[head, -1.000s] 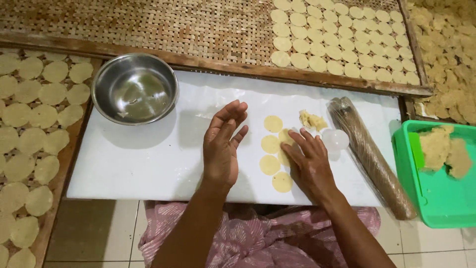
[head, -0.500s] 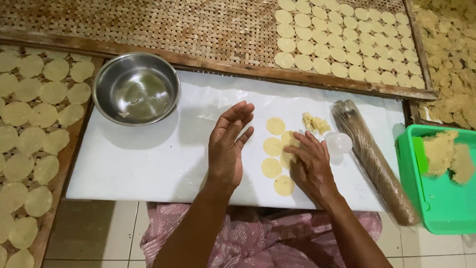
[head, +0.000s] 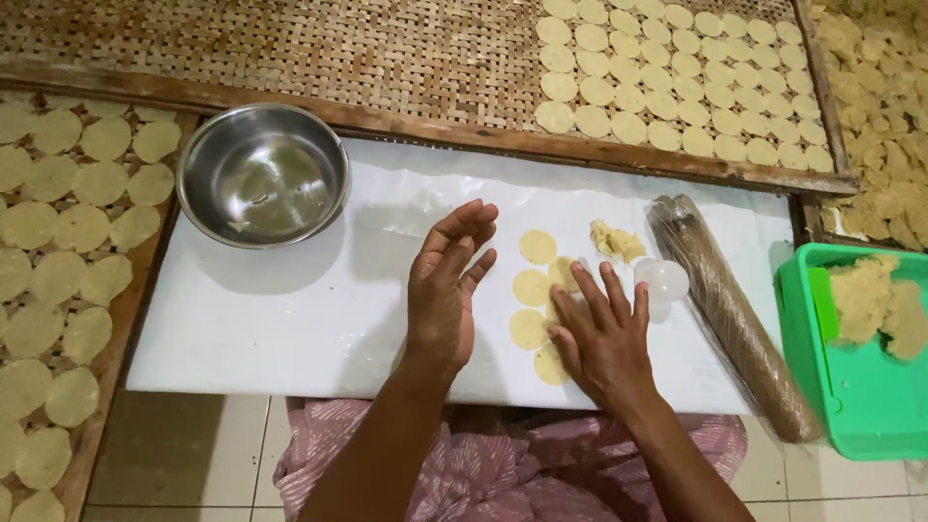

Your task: Preparing small round dough pieces and placing them onto a bamboo drying rack.

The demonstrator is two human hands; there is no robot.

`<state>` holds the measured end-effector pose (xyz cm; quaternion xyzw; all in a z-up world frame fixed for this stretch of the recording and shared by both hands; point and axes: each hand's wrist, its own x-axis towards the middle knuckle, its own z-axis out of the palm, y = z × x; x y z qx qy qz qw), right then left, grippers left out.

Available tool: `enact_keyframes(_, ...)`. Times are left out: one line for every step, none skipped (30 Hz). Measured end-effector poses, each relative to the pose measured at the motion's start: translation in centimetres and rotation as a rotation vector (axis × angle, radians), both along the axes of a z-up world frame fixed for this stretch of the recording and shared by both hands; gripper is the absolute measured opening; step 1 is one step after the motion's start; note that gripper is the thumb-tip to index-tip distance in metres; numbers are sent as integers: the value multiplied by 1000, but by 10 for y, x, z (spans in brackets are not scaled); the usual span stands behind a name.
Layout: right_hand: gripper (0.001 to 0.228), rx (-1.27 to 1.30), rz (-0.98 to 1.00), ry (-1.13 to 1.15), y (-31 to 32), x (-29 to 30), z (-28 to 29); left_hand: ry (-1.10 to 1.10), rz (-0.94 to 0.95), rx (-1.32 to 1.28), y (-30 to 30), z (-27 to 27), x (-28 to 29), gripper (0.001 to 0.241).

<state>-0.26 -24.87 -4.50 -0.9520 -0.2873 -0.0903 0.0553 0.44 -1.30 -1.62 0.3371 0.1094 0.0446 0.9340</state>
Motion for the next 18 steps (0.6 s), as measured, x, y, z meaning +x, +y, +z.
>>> enact_keyframes(46, 20, 13, 0, -1, 0, 0, 4, 1, 6, 0, 0, 1, 35)
enact_keyframes(44, 40, 26, 0, -2, -1, 0, 7, 2, 11, 0, 0, 1, 35)
enact_keyframes(44, 40, 25, 0, -3, 0, -1, 7, 1, 11, -1, -1, 1, 35)
enact_keyframes(38, 76, 13, 19, -4, 0, -1, 5, 1, 9, -1, -1, 1, 35)
enact_keyframes(33, 112, 2, 39, -4, 1, -2, 3, 3, 8, -1, -2, 1, 35)
enact_keyframes(33, 112, 3, 40, -4, 3, 1, 4, 3, 9, -1, -2, 1, 35)
enact_keyframes(29, 244, -8, 126, -3, 5, 5, 5, 3, 3, -1, -3, 1, 35)
enact_keyframes(25, 376, -19, 213, -3, 7, 8, 6, 2, -4, 0, -3, 1, 35)
enact_keyframes(25, 376, -19, 216, -13, 15, 4, 9, 3, -3, 0, -3, 1, 35)
enact_keyframes(21, 506, -68, 242, -23, 24, 1, 1, -1, -4, 1, -2, 0, 35)
enact_keyframes(18, 635, -118, 268, -33, 32, -3, -7, -5, -6, 1, -1, 0, 36)
enact_keyframes(18, 635, -118, 269, -46, 48, -9, -6, -6, -6, 2, -1, 0, 36)
enact_keyframes(14, 493, -129, 99, -59, 64, -14, -3, -8, -1, 2, -1, 0, 36)
enact_keyframes(10, 348, -139, -69, -72, 80, -19, -1, -11, 4, 1, 0, 1, 36)
enact_keyframes(10, 347, -142, -75, -71, 88, -11, -6, -14, 2, 1, 0, 1, 36)
enact_keyframes(9, 307, -174, -104, -70, 96, -3, -5, -14, 11, 0, 1, 2, 37)
enact_keyframes(9, 270, -202, -133, -67, 106, 5, -5, -9, 23, 1, 2, 2, 38)
enact_keyframes(9, 272, -201, -139, -68, 112, 3, -11, -8, 24, 1, 2, 4, 38)
